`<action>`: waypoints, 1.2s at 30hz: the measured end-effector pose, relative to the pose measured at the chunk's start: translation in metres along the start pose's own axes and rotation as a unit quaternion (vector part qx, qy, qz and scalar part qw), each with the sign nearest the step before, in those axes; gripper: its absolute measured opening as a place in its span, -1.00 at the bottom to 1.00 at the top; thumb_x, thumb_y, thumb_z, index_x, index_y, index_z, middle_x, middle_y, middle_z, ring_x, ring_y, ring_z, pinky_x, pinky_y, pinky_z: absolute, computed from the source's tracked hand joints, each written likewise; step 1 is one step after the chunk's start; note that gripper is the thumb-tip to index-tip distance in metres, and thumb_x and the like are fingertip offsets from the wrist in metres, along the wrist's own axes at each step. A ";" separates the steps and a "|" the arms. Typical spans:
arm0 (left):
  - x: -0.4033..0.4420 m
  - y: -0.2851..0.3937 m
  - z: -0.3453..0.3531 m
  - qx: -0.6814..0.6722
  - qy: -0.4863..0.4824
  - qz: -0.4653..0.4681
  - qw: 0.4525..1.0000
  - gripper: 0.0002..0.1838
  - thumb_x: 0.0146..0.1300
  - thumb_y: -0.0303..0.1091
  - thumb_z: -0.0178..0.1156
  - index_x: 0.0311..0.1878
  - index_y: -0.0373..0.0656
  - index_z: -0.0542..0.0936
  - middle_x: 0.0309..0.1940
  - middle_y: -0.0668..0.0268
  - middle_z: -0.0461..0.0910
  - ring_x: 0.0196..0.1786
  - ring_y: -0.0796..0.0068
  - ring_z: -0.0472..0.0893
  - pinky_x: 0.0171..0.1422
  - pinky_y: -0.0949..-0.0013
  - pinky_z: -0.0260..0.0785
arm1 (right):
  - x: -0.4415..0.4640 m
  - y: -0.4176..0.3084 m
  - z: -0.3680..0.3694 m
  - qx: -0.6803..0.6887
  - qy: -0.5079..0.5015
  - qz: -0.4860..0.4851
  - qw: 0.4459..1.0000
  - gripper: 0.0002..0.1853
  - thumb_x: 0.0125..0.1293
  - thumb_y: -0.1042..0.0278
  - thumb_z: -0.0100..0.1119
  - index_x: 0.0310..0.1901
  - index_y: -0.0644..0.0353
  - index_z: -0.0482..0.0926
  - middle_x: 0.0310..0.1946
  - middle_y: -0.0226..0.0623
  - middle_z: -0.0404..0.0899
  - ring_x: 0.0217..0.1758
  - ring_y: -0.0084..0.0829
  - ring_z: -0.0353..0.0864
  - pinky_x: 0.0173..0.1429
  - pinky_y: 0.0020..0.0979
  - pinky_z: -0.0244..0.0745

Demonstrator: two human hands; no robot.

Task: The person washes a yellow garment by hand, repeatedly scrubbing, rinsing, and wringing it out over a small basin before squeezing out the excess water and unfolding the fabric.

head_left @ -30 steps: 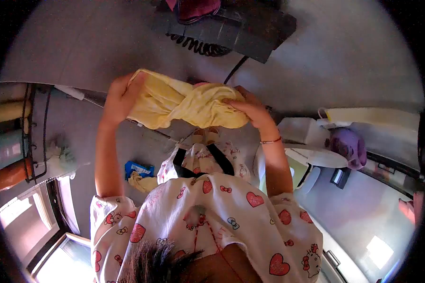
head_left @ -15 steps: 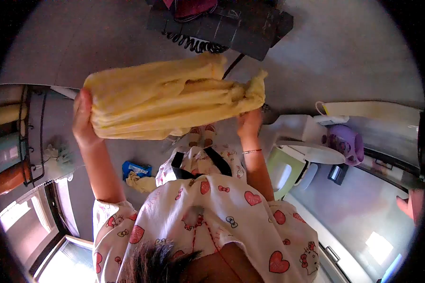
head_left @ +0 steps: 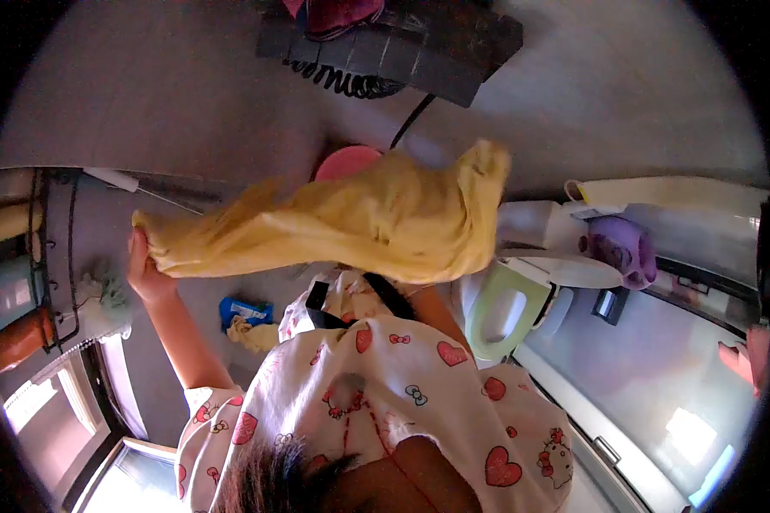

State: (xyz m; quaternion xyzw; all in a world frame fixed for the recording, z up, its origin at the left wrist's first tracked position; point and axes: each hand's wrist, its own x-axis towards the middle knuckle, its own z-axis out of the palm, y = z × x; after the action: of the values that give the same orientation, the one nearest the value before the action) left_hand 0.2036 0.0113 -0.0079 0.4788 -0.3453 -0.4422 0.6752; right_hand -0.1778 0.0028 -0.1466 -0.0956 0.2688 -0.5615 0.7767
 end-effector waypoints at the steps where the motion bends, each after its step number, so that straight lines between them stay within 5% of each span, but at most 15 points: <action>1: -0.003 0.002 0.004 -0.084 0.017 -0.028 0.996 -0.65 0.30 -0.23 -0.18 -0.02 -0.30 0.38 -0.11 0.19 0.41 -0.11 0.42 0.44 -0.01 0.37 0.28 | -0.001 0.014 0.000 -0.019 0.003 0.024 1.000 -0.34 0.04 0.17 0.19 0.15 0.13 0.13 0.04 -0.24 0.29 0.13 -0.35 0.26 0.19 -0.30 0.20; 5: -0.007 -0.001 -0.002 -0.063 -0.049 -0.046 0.996 -0.66 0.29 -0.22 -0.12 -0.08 -0.31 0.42 -0.17 0.21 0.44 -0.13 0.48 0.44 -0.06 0.42 0.29 | 0.008 0.018 -0.001 -0.067 0.001 0.040 0.997 -0.35 0.06 0.16 0.17 0.16 0.13 0.13 0.06 -0.24 0.28 0.14 -0.35 0.25 0.19 -0.29 0.20; 8: -0.002 -0.017 -0.004 0.133 0.007 0.016 0.991 -0.67 0.26 -0.18 -0.05 -0.16 -0.28 0.46 -0.27 0.25 0.46 -0.22 0.56 0.44 -0.17 0.49 0.29 | 0.010 0.005 0.000 -0.085 -0.005 0.029 0.996 -0.35 0.06 0.14 0.15 0.16 0.13 0.13 0.06 -0.25 0.27 0.14 -0.34 0.25 0.19 -0.29 0.20; 11: 0.008 -0.018 0.016 0.115 -0.011 -0.106 0.988 -0.69 0.24 -0.15 -0.01 -0.21 -0.24 0.48 -0.31 0.32 0.46 -0.30 0.61 0.43 -0.27 0.52 0.26 | 0.004 -0.007 0.006 -0.094 -0.009 0.010 0.996 -0.36 0.07 0.13 0.13 0.16 0.12 0.13 0.07 -0.25 0.26 0.15 -0.34 0.24 0.20 -0.28 0.19; 13: 0.010 -0.038 0.015 0.373 0.075 -0.144 0.914 -0.66 0.24 -0.11 -0.03 -0.21 -0.22 0.48 -0.37 0.30 0.45 -0.36 0.60 0.42 -0.30 0.47 0.25 | -0.003 -0.014 0.011 -0.094 -0.012 -0.006 0.995 -0.36 0.08 0.12 0.12 0.16 0.12 0.13 0.08 -0.25 0.26 0.15 -0.34 0.24 0.20 -0.28 0.19; 14: 0.013 -0.044 0.015 0.371 0.072 -0.145 0.914 -0.66 0.24 -0.11 -0.03 -0.21 -0.22 0.48 -0.37 0.30 0.45 -0.36 0.60 0.42 -0.30 0.47 0.25 | -0.006 -0.017 0.015 -0.096 -0.013 -0.013 0.995 -0.36 0.08 0.12 0.11 0.16 0.12 0.13 0.08 -0.25 0.26 0.16 -0.34 0.24 0.20 -0.28 0.19; 16: 0.017 -0.052 0.028 0.554 -0.124 -0.160 0.807 -0.62 0.22 -0.09 0.00 -0.16 -0.25 0.46 -0.34 0.17 0.46 -0.27 0.47 0.45 -0.19 0.38 0.28 | -0.009 -0.020 0.023 -0.101 -0.015 -0.026 0.994 -0.37 0.09 0.11 0.10 0.17 0.12 0.13 0.08 -0.26 0.25 0.16 -0.34 0.23 0.20 -0.28 0.19; 17: 0.015 -0.060 0.035 0.553 -0.131 -0.160 0.807 -0.62 0.22 -0.09 0.00 -0.16 -0.25 0.46 -0.34 0.17 0.46 -0.27 0.47 0.45 -0.19 0.38 0.28 | -0.010 -0.020 0.026 -0.106 -0.014 -0.028 0.994 -0.37 0.09 0.10 0.09 0.17 0.12 0.13 0.09 -0.26 0.25 0.16 -0.34 0.23 0.20 -0.27 0.19; 19: 0.007 -0.081 0.060 0.687 -0.224 0.031 0.691 -0.56 0.18 -0.08 0.03 -0.06 -0.28 0.40 -0.23 0.02 0.43 -0.09 0.31 0.42 -0.01 0.28 0.25 | -0.011 -0.016 0.032 -0.118 -0.015 -0.033 0.992 -0.37 0.10 0.10 0.08 0.17 0.12 0.13 0.09 -0.26 0.25 0.16 -0.33 0.23 0.20 -0.27 0.19; 21: -0.007 -0.078 0.114 0.646 -0.204 0.097 0.729 -0.52 0.14 -0.13 0.07 0.02 -0.28 0.34 -0.08 0.00 0.39 0.05 0.22 0.34 0.13 0.24 0.17 | -0.013 -0.009 0.037 -0.131 -0.015 -0.034 0.991 -0.38 0.10 0.09 0.07 0.17 0.12 0.13 0.10 -0.26 0.24 0.17 -0.33 0.22 0.20 -0.27 0.19; 23: -0.022 -0.064 0.163 0.315 -0.302 0.059 0.898 -0.52 0.14 -0.15 0.09 0.04 -0.27 0.32 -0.04 0.06 0.36 0.09 0.26 0.30 0.15 0.25 0.14 | -0.013 -0.003 0.041 -0.137 -0.018 -0.034 0.990 -0.38 0.11 0.08 0.06 0.17 0.12 0.13 0.10 -0.26 0.24 0.17 -0.33 0.22 0.20 -0.26 0.18; 29: -0.005 -0.091 0.185 0.169 -0.313 -0.168 0.919 -0.77 0.23 -0.28 -0.01 -0.16 -0.25 0.37 -0.41 0.34 0.43 -0.29 0.57 0.41 -0.20 0.52 0.27 | -0.016 -0.002 0.046 -0.147 -0.030 -0.038 0.988 -0.38 0.12 0.05 0.02 0.18 0.11 0.13 0.12 -0.27 0.22 0.18 -0.32 0.21 0.21 -0.25 0.18; 32: 0.004 -0.095 0.183 0.206 -0.150 -0.006 0.967 -0.84 0.23 -0.30 -0.03 -0.32 -0.19 0.41 -0.55 0.46 0.35 -0.47 0.63 0.35 -0.36 0.52 0.24 | -0.020 -0.006 0.045 -0.144 -0.034 -0.040 0.988 -0.39 0.13 0.04 0.00 0.18 0.11 0.13 0.13 -0.27 0.22 0.19 -0.32 0.20 0.21 -0.25 0.18; 35: 0.026 -0.078 0.164 0.033 -0.121 -0.148 0.981 -0.82 0.27 -0.33 -0.11 -0.39 -0.20 0.39 -0.56 0.43 0.35 -0.48 0.69 0.34 -0.41 0.56 0.22 | -0.021 -0.009 0.042 -0.134 -0.041 -0.043 0.989 -0.39 0.14 0.03 -0.02 0.18 0.11 0.13 0.13 -0.28 0.21 0.19 -0.32 0.19 0.21 -0.25 0.17; 36: 0.025 -0.070 0.169 0.239 -0.174 -0.126 0.947 -0.79 0.27 -0.31 -0.13 -0.37 -0.22 0.42 -0.52 0.40 0.42 -0.43 0.60 0.39 -0.34 0.45 0.27 | -0.022 -0.011 0.042 -0.132 -0.042 -0.043 0.989 -0.39 0.15 0.02 -0.02 0.18 0.11 0.13 0.14 -0.28 0.21 0.20 -0.32 0.19 0.21 -0.24 0.17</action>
State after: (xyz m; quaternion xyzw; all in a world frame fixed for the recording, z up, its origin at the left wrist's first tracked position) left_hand 0.0442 -0.0802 -0.0227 0.5812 -0.4899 -0.5050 0.4089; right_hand -0.1695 0.0126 -0.1000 -0.2320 0.3033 -0.5499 0.7429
